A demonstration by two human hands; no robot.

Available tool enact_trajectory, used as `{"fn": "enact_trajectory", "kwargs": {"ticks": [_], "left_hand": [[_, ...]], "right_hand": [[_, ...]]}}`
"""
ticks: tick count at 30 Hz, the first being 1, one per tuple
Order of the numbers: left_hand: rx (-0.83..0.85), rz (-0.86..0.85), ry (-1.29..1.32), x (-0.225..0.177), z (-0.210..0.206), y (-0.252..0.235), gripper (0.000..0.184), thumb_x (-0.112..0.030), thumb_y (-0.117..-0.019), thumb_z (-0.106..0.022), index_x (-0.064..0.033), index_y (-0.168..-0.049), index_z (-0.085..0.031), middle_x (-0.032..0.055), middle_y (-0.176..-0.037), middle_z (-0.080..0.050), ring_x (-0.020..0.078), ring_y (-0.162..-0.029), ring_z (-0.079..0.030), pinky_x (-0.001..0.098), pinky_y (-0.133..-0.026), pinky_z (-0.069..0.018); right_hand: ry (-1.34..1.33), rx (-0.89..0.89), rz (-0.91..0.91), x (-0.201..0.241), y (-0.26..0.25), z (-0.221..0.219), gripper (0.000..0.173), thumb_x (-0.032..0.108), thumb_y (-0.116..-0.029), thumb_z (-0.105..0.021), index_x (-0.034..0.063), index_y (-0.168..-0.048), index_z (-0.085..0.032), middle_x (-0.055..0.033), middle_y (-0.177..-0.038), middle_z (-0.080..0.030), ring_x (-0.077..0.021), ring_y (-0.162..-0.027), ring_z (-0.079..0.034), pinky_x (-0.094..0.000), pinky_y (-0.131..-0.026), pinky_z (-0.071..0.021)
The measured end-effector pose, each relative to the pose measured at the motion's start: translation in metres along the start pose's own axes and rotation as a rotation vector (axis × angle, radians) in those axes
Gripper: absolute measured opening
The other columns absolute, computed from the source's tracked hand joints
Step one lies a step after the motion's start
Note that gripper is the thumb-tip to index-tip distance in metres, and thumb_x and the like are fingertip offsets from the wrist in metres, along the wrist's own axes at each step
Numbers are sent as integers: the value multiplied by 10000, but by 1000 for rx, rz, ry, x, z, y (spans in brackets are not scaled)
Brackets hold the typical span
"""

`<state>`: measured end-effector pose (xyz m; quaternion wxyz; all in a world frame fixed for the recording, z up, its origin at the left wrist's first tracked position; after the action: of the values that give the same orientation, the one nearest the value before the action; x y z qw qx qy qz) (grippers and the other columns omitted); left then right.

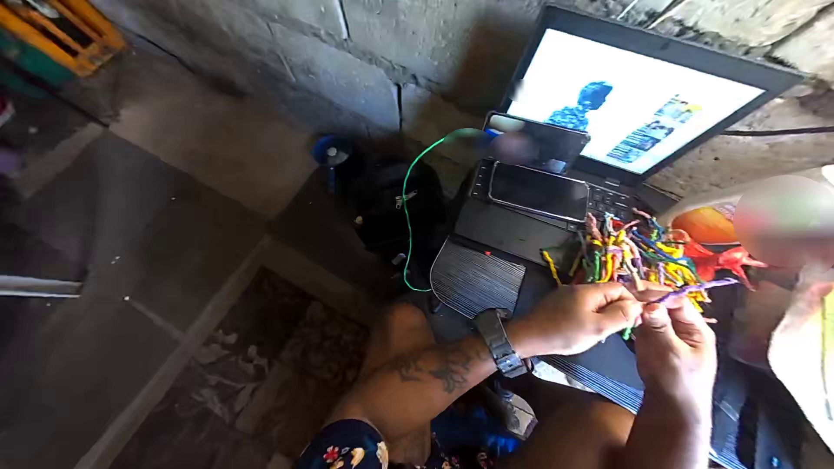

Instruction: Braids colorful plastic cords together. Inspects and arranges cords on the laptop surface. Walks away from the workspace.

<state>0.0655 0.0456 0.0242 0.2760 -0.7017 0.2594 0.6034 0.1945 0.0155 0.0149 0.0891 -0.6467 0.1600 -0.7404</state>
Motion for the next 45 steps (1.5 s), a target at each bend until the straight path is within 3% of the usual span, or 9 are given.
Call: {"fn": "enact_trajectory", "kwargs": {"ticks": [6,15,20,23,31,35,39,42,45], "left_hand": [[-42,-171,-238,-14,-4,5,237,-110,-1037,-522,61,-1047,-686,150,-900,-689,190,-779,-643,372,-726,-518],[-265,-345,-586,-18,-10,13,179,-121,-981,-594,-14,-950,-735,110,-816,-724,222,-673,-693,391,-553,-512],[-226,-71,-478,-5,-6,5,304,-213,-1049,-510,-26,-1170,-717,120,-811,-707,245,-692,-672,451,-636,-524],[-151,73,-277,9,0,-3,334,-224,-1085,-453,3,-1184,-677,108,-866,-675,177,-757,-625,391,-732,-515],[16,129,97,18,-3,-7,220,-121,-1089,-404,8,-1048,-577,-43,-768,-495,-9,-653,-463,157,-629,-413],[-58,9,-170,11,-4,-3,234,-121,-1062,-488,39,-1100,-656,48,-883,-634,27,-755,-570,198,-719,-485],[-223,-188,-498,7,-5,3,228,-122,-1014,-560,27,-1083,-716,143,-966,-727,174,-863,-704,337,-798,-570],[-229,-162,-416,10,-2,2,254,-152,-1036,-550,35,-1128,-695,117,-982,-723,107,-859,-685,277,-804,-560],[-215,-76,-93,12,7,0,235,-127,-1049,-499,30,-1123,-657,-27,-861,-630,-34,-716,-543,148,-671,-459]], "right_hand": [[-383,-73,-172,-4,5,1,122,301,-886,-774,264,-1000,-755,57,-1047,-761,-34,-950,-711,-198,-842,-586],[-285,-269,-102,7,6,9,199,24,-900,-696,202,-982,-664,87,-905,-714,-21,-800,-688,-194,-769,-598],[131,-348,136,33,9,4,205,16,-923,-666,177,-1029,-596,161,-954,-691,20,-858,-672,-176,-813,-581],[354,-259,208,40,12,-3,116,103,-966,-655,96,-1078,-628,122,-1032,-677,33,-964,-651,-182,-886,-560],[461,-82,237,30,9,-6,392,176,-1066,-529,-17,-1404,-481,-40,-1124,-727,-5,-1041,-668,-194,-955,-528],[632,-195,216,36,10,-4,424,161,-1017,-603,-106,-1339,-531,-92,-931,-700,2,-833,-624,-140,-795,-506],[804,-295,98,40,10,-4,412,211,-969,-653,-39,-1293,-606,-88,-844,-694,-150,-712,-607,-336,-717,-502],[642,-421,169,39,13,2,440,231,-981,-663,-73,-1286,-571,-134,-984,-683,-77,-745,-614,-215,-695,-524],[200,-518,116,28,14,16,239,179,-1030,-562,24,-1210,-530,31,-1012,-626,27,-785,-596,-161,-732,-530]]}}
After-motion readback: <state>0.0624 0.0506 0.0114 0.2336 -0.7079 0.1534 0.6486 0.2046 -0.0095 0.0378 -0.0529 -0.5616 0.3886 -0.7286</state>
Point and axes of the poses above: each hand's wrist, its own y-axis away from the middle knuckle, its own z-axis out of the back of the hand, x = y × z, the point moved 8 cm from there along -y, towards the middle knuckle
